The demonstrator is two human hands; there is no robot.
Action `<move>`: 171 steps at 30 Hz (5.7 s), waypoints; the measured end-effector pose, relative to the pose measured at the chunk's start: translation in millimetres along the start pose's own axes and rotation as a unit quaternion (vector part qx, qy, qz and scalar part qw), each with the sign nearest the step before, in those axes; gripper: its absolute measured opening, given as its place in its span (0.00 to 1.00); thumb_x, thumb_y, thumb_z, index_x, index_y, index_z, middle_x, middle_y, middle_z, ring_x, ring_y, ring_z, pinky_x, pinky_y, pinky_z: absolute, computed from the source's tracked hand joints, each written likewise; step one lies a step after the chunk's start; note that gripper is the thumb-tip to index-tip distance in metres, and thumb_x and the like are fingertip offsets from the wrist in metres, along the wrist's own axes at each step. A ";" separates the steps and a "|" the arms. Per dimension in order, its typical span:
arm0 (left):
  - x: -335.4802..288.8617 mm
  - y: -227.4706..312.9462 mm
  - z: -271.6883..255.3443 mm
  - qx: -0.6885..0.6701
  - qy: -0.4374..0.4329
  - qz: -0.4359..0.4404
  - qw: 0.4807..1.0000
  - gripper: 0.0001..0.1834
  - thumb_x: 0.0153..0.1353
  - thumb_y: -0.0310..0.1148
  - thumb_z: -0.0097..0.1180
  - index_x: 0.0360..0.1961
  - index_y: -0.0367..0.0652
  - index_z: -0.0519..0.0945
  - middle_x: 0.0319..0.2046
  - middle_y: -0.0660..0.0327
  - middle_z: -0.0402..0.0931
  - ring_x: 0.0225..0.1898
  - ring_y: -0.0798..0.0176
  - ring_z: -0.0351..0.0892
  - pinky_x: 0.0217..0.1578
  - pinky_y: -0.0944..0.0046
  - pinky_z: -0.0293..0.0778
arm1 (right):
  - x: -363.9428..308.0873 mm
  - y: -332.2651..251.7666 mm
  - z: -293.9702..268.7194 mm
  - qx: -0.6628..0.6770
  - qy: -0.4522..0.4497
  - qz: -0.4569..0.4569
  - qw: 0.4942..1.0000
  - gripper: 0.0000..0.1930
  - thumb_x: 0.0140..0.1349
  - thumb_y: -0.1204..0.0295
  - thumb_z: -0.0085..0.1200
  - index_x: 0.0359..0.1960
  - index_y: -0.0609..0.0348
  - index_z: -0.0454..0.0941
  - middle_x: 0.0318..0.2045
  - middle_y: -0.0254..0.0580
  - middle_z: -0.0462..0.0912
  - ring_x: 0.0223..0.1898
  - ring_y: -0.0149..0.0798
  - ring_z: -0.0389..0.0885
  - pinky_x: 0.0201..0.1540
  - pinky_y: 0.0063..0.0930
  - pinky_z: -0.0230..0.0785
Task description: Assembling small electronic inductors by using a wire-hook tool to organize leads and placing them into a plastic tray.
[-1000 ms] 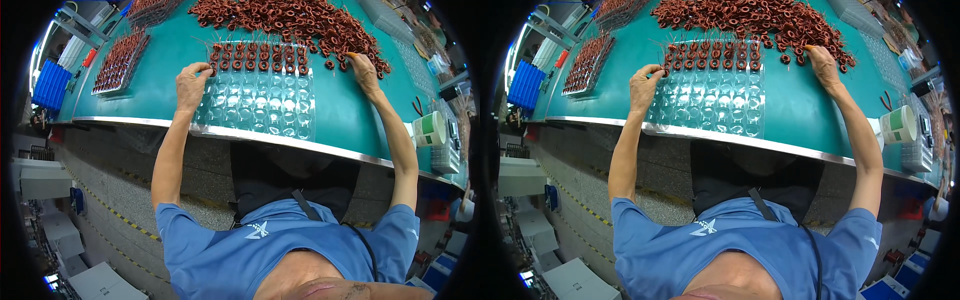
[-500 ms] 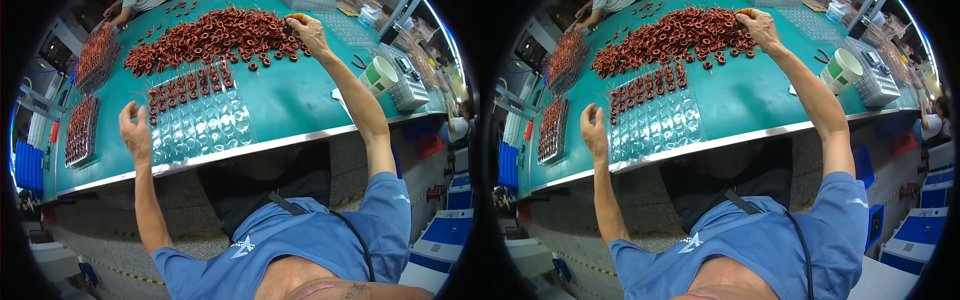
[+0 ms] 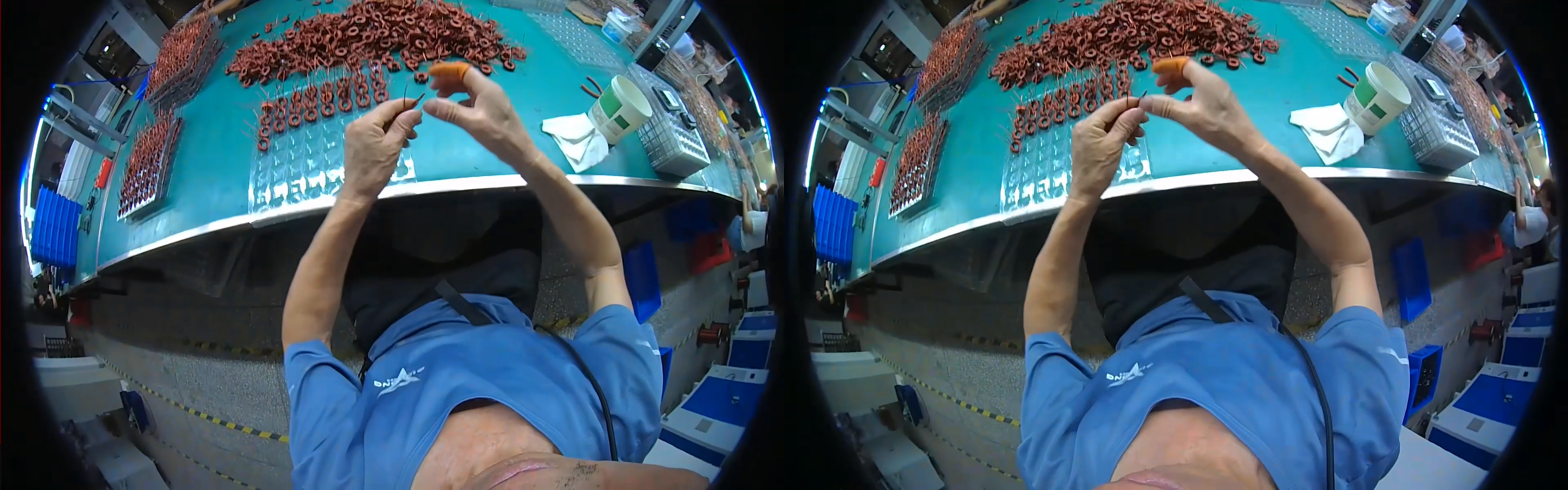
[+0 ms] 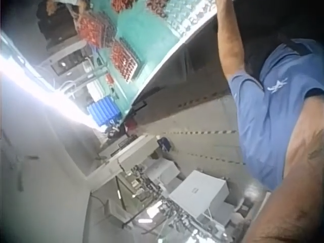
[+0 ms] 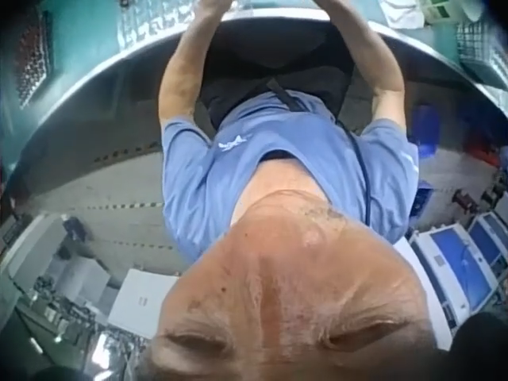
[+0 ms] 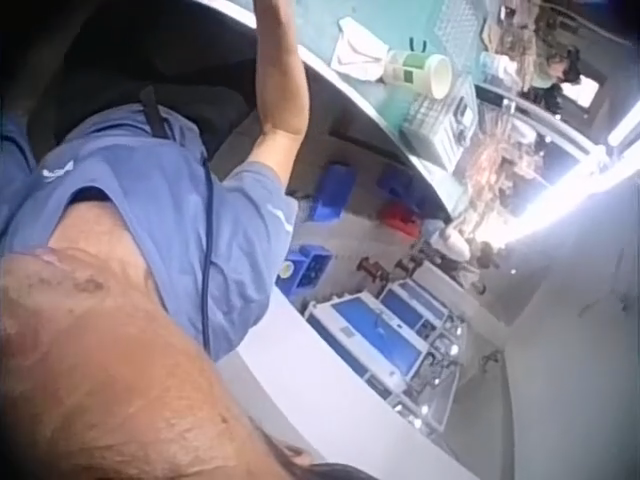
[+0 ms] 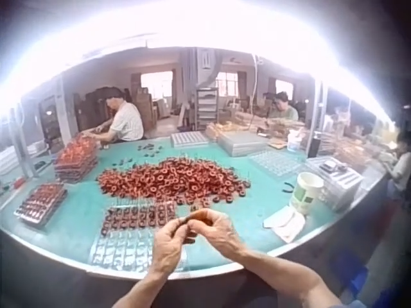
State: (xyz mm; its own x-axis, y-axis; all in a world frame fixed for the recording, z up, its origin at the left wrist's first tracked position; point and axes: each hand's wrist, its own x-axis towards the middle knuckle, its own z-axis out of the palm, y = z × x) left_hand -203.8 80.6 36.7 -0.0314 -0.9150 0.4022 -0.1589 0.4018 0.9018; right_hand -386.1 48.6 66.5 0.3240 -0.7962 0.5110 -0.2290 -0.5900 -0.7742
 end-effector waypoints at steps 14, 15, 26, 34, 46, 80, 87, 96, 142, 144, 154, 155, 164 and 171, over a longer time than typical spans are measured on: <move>-41.3 2.6 6.2 -0.322 -0.023 -0.081 0.943 0.14 0.70 0.38 0.47 0.42 0.38 0.77 0.28 0.63 0.76 0.26 0.71 0.75 0.27 0.70 0.72 | -30.0 -60.1 16.5 -0.367 -0.014 -0.427 0.826 0.10 0.44 0.74 0.60 0.31 0.59 0.80 0.36 0.41 0.78 0.46 0.45 0.75 0.50 0.39 0.66; -43.3 18.4 3.6 -0.305 -0.001 -0.078 0.949 0.13 0.71 0.36 0.45 0.41 0.38 0.76 0.27 0.62 0.75 0.25 0.70 0.74 0.26 0.71 0.71 | -25.5 -63.7 11.6 -0.372 -0.001 -0.422 0.826 0.07 0.47 0.73 0.60 0.29 0.59 0.80 0.34 0.39 0.79 0.43 0.42 0.76 0.47 0.37 0.67; -43.2 -0.9 4.7 -0.256 0.010 -0.086 0.963 0.15 0.70 0.31 0.45 0.53 0.35 0.65 0.25 0.62 0.71 0.25 0.71 0.72 0.28 0.70 0.70 | -45.0 19.9 28.6 0.097 0.038 0.114 0.988 0.23 0.61 0.54 0.60 0.41 0.65 0.80 0.31 0.40 0.83 0.31 0.28 0.81 0.31 0.20 0.71; -45.6 0.0 4.4 -0.075 -0.011 -0.034 0.997 0.12 0.67 0.26 0.49 0.50 0.35 0.71 0.25 0.62 0.74 0.25 0.71 0.74 0.27 0.70 0.71 | -48.9 1.6 40.7 0.205 0.049 0.165 0.964 0.17 0.70 0.62 0.48 0.34 0.66 0.80 0.22 0.37 0.81 0.20 0.24 0.77 0.20 0.15 0.67; -59.2 -1.1 -14.1 -0.186 -0.055 -0.181 0.964 0.27 0.72 0.50 0.40 0.38 0.31 0.75 0.17 0.63 0.70 0.17 0.68 0.75 0.19 0.72 0.72 | -51.5 10.4 34.7 0.224 0.014 0.175 0.959 0.27 0.63 0.54 0.57 0.50 0.68 0.71 0.26 0.41 0.81 0.18 0.23 0.76 0.18 0.13 0.65; -24.0 23.8 -28.6 0.310 -0.162 0.126 0.928 0.11 0.65 0.29 0.52 0.45 0.39 0.66 0.31 0.46 0.75 0.32 0.41 0.78 0.30 0.49 0.73 | -47.4 4.9 35.3 0.359 -0.081 0.237 0.899 0.13 0.67 0.62 0.54 0.35 0.62 0.78 0.21 0.33 0.77 0.16 0.22 0.72 0.16 0.12 0.60; -25.9 42.8 -41.7 0.217 -0.267 0.032 0.938 0.12 0.62 0.30 0.56 0.42 0.38 0.68 0.31 0.50 0.76 0.33 0.44 0.77 0.35 0.53 0.72 | -48.3 3.9 29.0 0.369 -0.118 0.281 0.878 0.11 0.65 0.65 0.56 0.34 0.61 0.78 0.21 0.33 0.78 0.17 0.21 0.74 0.16 0.12 0.61; -51.1 4.8 -13.3 -0.200 -0.114 -0.049 0.972 0.15 0.68 0.34 0.53 0.47 0.34 0.65 0.30 0.58 0.73 0.27 0.67 0.77 0.30 0.69 0.76 | -48.8 -15.0 37.8 0.249 0.013 0.240 0.938 0.10 0.62 0.68 0.59 0.29 0.63 0.77 0.16 0.31 0.75 0.14 0.20 0.68 0.15 0.14 0.57; -80.1 -24.7 -48.8 -0.096 0.158 -0.047 0.982 0.10 0.70 0.29 0.45 0.47 0.34 0.72 0.23 0.63 0.74 0.23 0.71 0.75 0.26 0.72 0.73 | 3.1 -21.8 107.5 0.091 -0.143 0.068 0.983 0.09 0.62 0.72 0.58 0.39 0.67 0.80 0.27 0.41 0.84 0.28 0.28 0.83 0.30 0.20 0.77; -75.7 -28.5 -60.5 -0.052 0.173 -0.012 0.983 0.13 0.70 0.32 0.47 0.49 0.34 0.71 0.27 0.61 0.75 0.28 0.69 0.76 0.30 0.70 0.74 | 21.3 -22.8 112.8 0.076 -0.164 0.052 0.982 0.09 0.62 0.72 0.58 0.39 0.66 0.80 0.28 0.42 0.85 0.28 0.28 0.83 0.30 0.21 0.77; -74.8 -72.0 -127.4 0.479 0.297 0.079 0.822 0.11 0.57 0.23 0.52 0.42 0.38 0.76 0.39 0.53 0.75 0.38 0.48 0.77 0.38 0.56 0.74 | 139.3 48.3 247.1 -0.042 -0.199 -0.144 0.968 0.09 0.65 0.69 0.54 0.39 0.64 0.78 0.23 0.44 0.80 0.24 0.32 0.77 0.27 0.29 0.69; -81.1 -73.3 -129.2 0.497 0.299 0.080 0.811 0.11 0.56 0.23 0.51 0.41 0.36 0.76 0.37 0.51 0.76 0.38 0.48 0.78 0.38 0.56 0.75 | 136.0 51.1 257.1 -0.065 -0.216 -0.123 0.966 0.09 0.66 0.69 0.52 0.38 0.63 0.78 0.24 0.44 0.79 0.25 0.33 0.76 0.29 0.31 0.69; -87.3 -60.6 -105.1 0.436 0.321 0.114 0.833 0.12 0.50 0.22 0.55 0.38 0.40 0.76 0.34 0.56 0.74 0.34 0.51 0.77 0.36 0.57 0.74 | 127.9 59.5 226.3 -0.132 -0.207 -0.168 0.955 0.20 0.61 0.66 0.59 0.52 0.60 0.72 0.23 0.45 0.78 0.25 0.42 0.78 0.29 0.36 0.68; -81.8 -78.8 -117.3 0.521 0.268 0.100 0.804 0.11 0.52 0.25 0.48 0.37 0.38 0.77 0.30 0.52 0.76 0.29 0.50 0.77 0.26 0.54 0.73 | 158.4 58.2 101.9 -0.273 -0.020 -0.222 0.936 0.17 0.66 0.60 0.52 0.48 0.60 0.75 0.29 0.52 0.80 0.28 0.46 0.79 0.29 0.37 0.70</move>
State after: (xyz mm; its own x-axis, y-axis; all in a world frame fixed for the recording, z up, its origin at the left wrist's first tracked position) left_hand -73.0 128.0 -48.7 0.2270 -0.5771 0.7845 -0.9530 0.0345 0.3011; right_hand -254.6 -98.2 64.4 0.5298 -0.4563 0.7149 -0.4942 -0.8511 -0.1770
